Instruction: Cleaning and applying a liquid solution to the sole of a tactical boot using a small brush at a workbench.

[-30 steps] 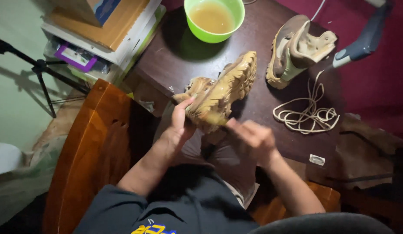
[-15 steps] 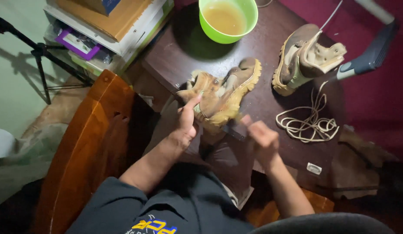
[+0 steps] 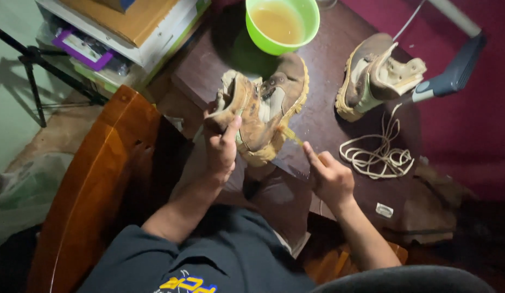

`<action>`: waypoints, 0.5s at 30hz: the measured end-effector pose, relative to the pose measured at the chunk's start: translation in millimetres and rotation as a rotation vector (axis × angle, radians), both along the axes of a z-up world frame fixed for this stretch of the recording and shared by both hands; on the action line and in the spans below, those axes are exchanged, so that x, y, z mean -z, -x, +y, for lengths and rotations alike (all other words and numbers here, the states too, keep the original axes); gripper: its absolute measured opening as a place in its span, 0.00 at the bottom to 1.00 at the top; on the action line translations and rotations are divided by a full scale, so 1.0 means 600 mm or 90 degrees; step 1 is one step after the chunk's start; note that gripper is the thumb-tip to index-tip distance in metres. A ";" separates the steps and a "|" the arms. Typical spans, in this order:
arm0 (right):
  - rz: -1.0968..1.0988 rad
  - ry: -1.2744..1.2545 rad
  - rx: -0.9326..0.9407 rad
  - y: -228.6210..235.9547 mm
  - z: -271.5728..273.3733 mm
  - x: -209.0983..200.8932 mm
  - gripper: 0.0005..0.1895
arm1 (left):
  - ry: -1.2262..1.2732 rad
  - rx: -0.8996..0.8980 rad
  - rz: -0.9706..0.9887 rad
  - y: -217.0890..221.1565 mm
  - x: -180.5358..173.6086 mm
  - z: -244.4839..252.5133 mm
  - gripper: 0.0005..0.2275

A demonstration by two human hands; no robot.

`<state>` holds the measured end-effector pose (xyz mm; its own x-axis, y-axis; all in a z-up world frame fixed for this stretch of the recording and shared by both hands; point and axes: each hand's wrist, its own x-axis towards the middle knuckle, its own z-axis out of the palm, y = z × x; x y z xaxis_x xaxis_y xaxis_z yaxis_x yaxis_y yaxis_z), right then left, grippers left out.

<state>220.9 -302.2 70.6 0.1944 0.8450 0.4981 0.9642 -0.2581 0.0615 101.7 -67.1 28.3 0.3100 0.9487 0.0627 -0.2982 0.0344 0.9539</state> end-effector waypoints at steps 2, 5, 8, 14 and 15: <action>0.034 0.026 -0.069 0.051 -0.003 -0.002 0.26 | 0.024 0.004 -0.013 0.005 -0.001 -0.005 0.26; 0.043 0.036 -0.115 0.061 0.025 -0.058 0.26 | 0.049 0.009 -0.038 -0.001 0.005 0.012 0.25; 0.042 0.039 0.016 -0.041 -0.011 -0.013 0.32 | 0.098 0.036 0.008 0.020 0.026 0.005 0.25; 0.042 0.046 -0.009 -0.045 -0.015 0.007 0.28 | 0.263 0.071 0.163 0.050 -0.027 0.001 0.28; 0.065 0.057 -0.047 -0.034 -0.009 0.013 0.27 | 0.290 0.076 0.166 0.057 -0.058 0.004 0.28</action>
